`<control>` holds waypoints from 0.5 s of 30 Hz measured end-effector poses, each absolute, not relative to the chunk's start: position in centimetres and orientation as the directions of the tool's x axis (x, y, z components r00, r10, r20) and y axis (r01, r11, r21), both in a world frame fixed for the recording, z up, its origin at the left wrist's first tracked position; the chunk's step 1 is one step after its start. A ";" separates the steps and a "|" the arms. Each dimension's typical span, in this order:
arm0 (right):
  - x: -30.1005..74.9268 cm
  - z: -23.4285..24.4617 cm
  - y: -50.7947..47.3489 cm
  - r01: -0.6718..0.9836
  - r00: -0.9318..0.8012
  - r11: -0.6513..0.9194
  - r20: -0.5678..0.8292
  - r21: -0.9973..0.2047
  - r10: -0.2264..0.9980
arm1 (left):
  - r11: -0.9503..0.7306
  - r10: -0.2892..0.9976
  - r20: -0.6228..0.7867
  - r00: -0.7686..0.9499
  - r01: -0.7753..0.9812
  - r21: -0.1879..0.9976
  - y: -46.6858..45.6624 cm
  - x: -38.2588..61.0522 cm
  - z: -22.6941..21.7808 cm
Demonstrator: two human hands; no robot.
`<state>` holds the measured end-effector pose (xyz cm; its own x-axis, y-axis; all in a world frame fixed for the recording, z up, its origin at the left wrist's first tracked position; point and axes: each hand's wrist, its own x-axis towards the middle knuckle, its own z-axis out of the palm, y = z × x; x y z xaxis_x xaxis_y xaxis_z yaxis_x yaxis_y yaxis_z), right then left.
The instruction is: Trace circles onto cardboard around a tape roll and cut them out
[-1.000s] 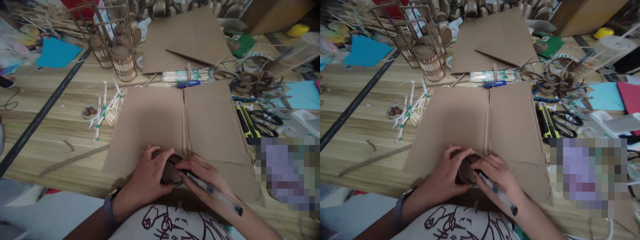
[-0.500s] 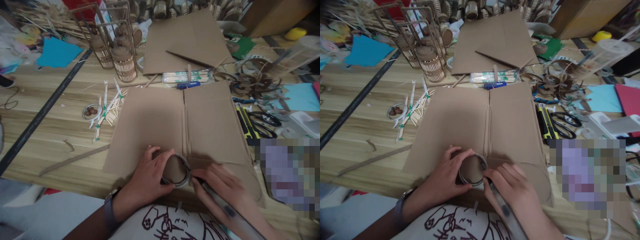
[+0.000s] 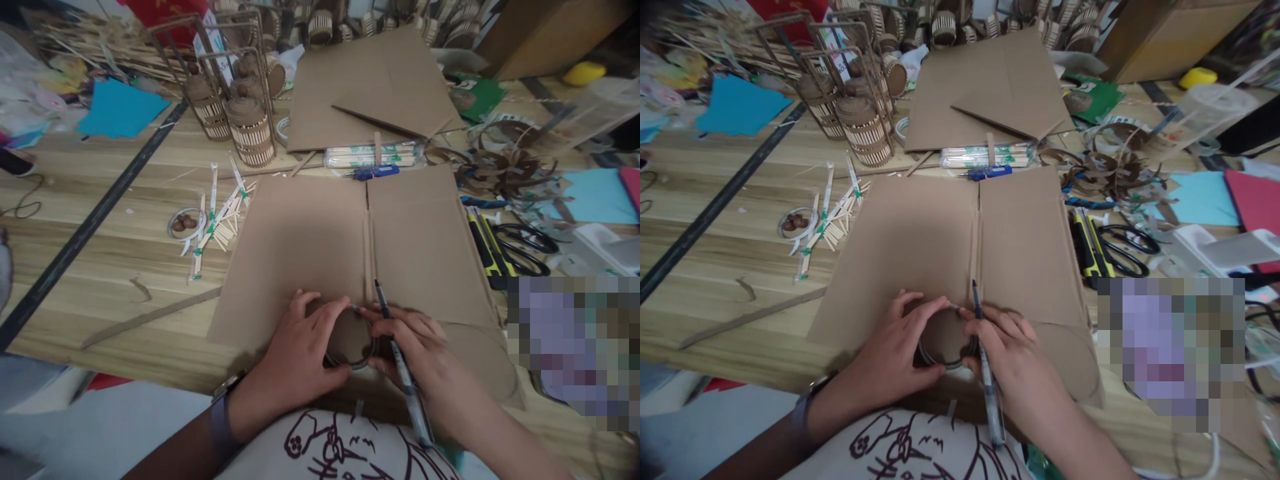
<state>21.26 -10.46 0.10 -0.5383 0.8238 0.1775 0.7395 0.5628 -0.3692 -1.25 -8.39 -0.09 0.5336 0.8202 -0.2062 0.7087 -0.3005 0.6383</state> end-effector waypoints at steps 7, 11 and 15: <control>21.3 0.2 -10.4 0.749 -0.527 0.544 0.159 -0.378 0.835 | -0.375 0.818 -0.145 0.556 0.708 0.598 -8.6 -0.4 -0.7; 21.8 0.6 -10.3 0.716 -0.420 0.436 0.162 -0.545 0.893 | -0.406 0.820 -0.131 0.557 0.728 0.553 -8.6 0.0 -1.0; 22.8 1.6 -10.1 0.735 -0.169 0.234 0.162 -0.637 0.972 | -0.406 0.816 -0.152 0.558 0.740 0.536 -8.6 0.1 -0.7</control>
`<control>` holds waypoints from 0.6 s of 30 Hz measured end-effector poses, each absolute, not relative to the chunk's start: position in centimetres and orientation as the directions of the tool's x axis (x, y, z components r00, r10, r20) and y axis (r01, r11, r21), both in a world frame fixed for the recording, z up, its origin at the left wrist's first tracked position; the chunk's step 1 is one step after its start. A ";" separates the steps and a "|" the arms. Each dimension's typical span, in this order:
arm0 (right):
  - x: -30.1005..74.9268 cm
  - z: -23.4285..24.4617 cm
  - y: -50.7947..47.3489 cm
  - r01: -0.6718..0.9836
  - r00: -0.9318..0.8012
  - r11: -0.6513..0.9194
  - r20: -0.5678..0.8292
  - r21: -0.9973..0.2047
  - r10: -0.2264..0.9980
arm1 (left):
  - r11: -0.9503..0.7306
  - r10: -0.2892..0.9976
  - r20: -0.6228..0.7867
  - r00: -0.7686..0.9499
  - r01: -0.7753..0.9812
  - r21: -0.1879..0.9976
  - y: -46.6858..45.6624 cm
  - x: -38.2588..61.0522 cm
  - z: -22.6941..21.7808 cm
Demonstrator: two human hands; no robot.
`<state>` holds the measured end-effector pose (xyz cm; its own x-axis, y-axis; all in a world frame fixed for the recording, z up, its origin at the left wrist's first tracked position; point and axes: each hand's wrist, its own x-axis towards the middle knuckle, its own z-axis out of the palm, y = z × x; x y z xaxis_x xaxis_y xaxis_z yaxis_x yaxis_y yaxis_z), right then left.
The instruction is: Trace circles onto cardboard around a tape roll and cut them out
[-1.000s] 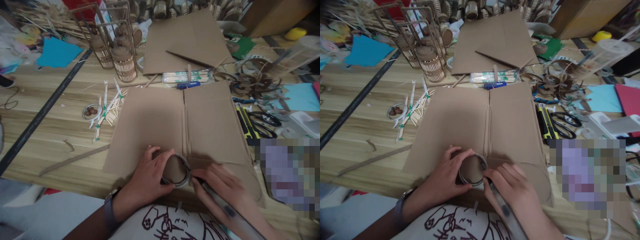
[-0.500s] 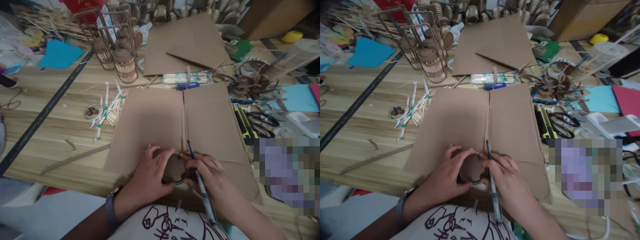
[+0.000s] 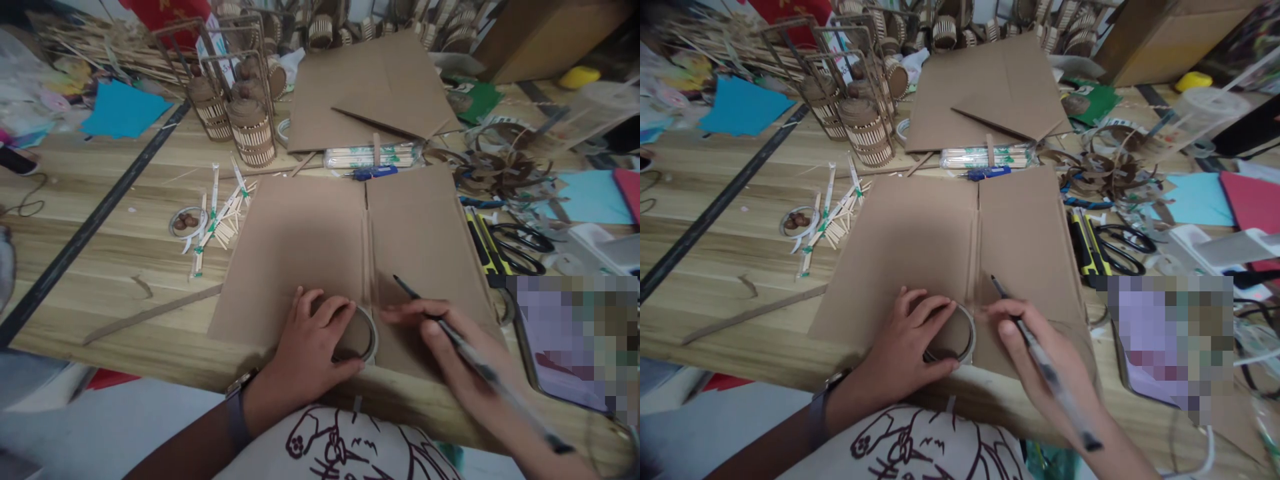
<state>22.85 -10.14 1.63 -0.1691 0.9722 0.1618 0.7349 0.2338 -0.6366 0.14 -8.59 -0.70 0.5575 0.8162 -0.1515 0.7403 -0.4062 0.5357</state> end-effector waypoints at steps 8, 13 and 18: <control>21.4 0.6 -12.2 0.760 -0.156 0.313 0.308 -0.569 0.938 | -0.385 0.815 -0.169 0.555 0.736 0.557 -8.4 0.2 -0.5; 20.2 -0.4 -12.4 0.763 -0.289 0.430 0.340 -0.483 0.895 | -0.387 0.819 -0.149 0.554 0.726 0.568 -8.4 0.3 -0.6; 20.1 -0.4 -11.9 0.732 -0.372 0.497 0.338 -0.467 0.865 | -0.384 0.819 -0.156 0.553 0.729 0.566 -8.2 0.4 -0.6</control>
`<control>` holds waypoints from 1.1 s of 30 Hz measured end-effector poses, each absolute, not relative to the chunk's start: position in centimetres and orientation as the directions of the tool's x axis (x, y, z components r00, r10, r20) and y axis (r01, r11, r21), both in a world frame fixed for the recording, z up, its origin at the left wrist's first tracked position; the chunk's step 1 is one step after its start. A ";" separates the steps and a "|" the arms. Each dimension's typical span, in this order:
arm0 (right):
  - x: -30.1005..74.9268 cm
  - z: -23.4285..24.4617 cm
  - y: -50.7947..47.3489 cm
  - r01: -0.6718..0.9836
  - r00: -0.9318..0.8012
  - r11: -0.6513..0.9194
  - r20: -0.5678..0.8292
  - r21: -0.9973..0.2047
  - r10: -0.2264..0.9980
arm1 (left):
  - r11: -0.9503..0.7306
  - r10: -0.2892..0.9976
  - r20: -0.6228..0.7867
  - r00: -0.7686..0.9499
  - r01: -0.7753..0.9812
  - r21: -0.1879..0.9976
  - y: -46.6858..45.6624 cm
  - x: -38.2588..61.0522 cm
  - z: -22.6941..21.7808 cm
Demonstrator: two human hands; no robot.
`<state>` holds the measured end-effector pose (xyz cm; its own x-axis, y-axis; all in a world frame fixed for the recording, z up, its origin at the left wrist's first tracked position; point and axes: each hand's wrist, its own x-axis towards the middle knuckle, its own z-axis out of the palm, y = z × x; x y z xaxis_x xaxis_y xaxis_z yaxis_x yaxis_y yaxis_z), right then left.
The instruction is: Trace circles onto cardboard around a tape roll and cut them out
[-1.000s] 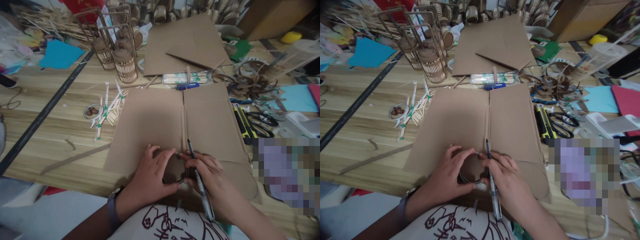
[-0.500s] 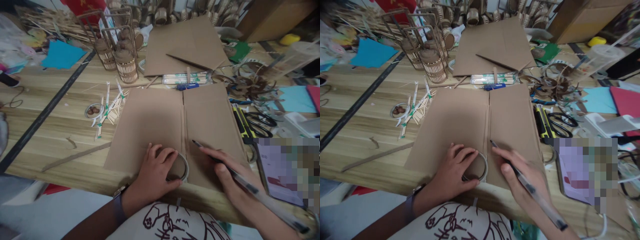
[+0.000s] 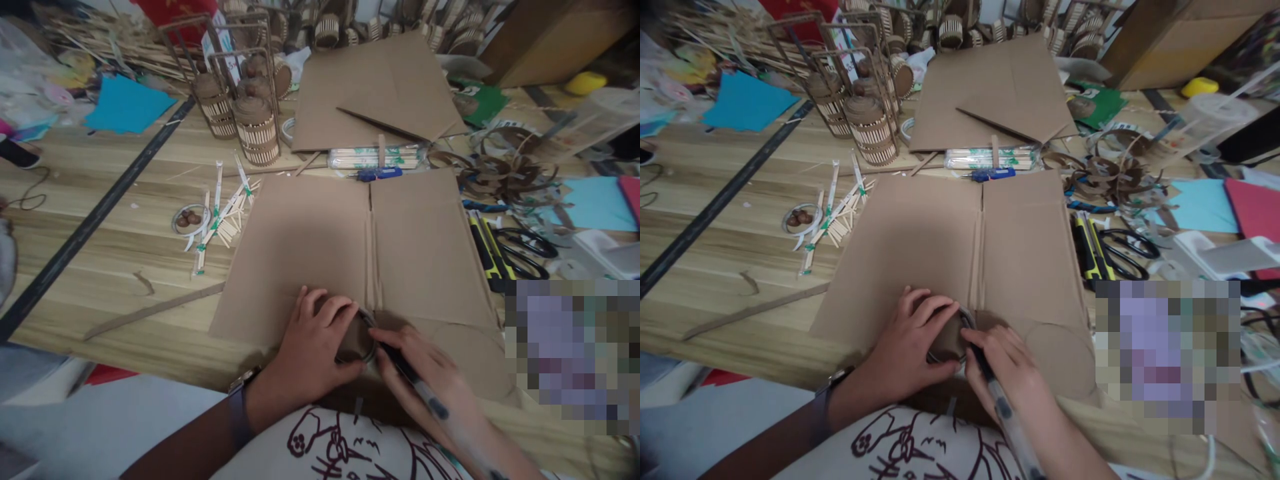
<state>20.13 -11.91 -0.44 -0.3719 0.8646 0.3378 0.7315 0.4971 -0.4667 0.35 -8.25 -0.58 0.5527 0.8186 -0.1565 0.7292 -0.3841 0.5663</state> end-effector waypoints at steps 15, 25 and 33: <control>19.5 0.0 -12.4 0.765 -0.536 0.604 0.300 -0.224 0.789 | -0.395 0.815 -0.136 0.563 0.713 0.579 -8.3 0.2 -0.6; 22.4 5.1 -10.9 0.740 -0.308 0.355 0.180 -0.571 0.934 | -0.421 0.827 -0.087 0.555 0.714 0.559 -8.7 0.2 -1.1; 20.8 4.8 -7.6 0.665 -0.428 0.240 -0.098 -0.707 0.898 | -0.423 0.829 -0.083 0.552 0.719 0.552 -8.7 0.3 -1.2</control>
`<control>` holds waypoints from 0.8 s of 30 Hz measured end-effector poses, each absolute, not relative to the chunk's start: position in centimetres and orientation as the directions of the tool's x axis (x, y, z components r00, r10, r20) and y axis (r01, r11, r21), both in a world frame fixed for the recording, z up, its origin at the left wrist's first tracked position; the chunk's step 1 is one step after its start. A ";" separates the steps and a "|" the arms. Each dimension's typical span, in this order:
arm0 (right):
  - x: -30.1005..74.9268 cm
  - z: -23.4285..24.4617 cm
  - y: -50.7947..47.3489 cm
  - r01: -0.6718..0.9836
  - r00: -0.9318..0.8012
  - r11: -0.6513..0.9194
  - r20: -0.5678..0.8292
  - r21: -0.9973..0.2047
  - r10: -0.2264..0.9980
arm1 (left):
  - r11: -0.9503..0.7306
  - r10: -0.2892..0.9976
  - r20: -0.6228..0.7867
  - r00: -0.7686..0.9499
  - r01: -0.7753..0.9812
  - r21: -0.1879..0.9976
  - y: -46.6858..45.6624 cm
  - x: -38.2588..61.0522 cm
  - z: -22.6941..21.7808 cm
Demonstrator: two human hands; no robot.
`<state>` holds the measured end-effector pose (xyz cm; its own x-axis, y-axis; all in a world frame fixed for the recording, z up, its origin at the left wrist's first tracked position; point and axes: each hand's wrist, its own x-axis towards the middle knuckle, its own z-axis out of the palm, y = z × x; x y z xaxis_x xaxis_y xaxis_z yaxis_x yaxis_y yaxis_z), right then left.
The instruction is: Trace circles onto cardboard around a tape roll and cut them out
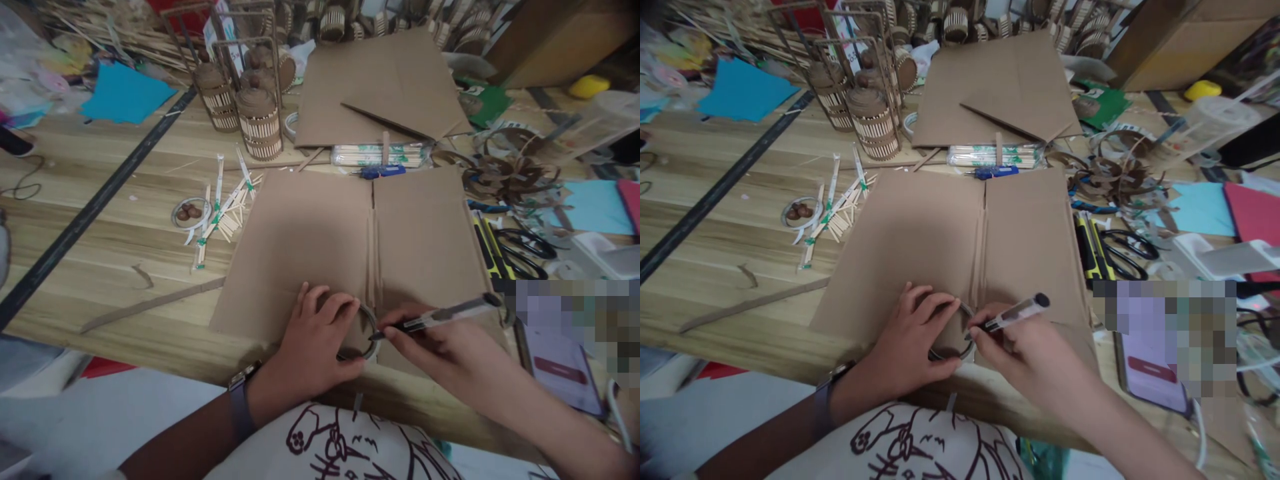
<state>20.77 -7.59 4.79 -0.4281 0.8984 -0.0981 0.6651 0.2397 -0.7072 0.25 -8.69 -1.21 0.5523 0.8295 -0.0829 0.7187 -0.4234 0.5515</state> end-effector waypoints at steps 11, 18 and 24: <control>20.2 3.7 -6.7 0.664 -0.472 0.107 -0.304 -0.740 0.827 | -0.441 0.817 -0.098 0.568 0.725 0.529 -8.6 0.2 -1.2; 20.0 4.0 -5.6 0.706 -0.566 0.280 -0.280 -0.650 0.776 | -0.452 0.820 -0.077 0.566 0.725 0.520 -8.7 0.2 -1.4; 19.2 4.4 -3.8 0.760 -0.633 0.528 -0.250 -0.378 0.733 | -0.451 0.823 -0.071 0.563 0.725 0.520 -8.7 0.2 -1.3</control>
<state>19.16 -3.84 4.35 -0.6330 0.7327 -0.2498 0.7604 0.5280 -0.3782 0.20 -8.74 -1.32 0.5631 0.8233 -0.0713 0.7251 -0.4509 0.5205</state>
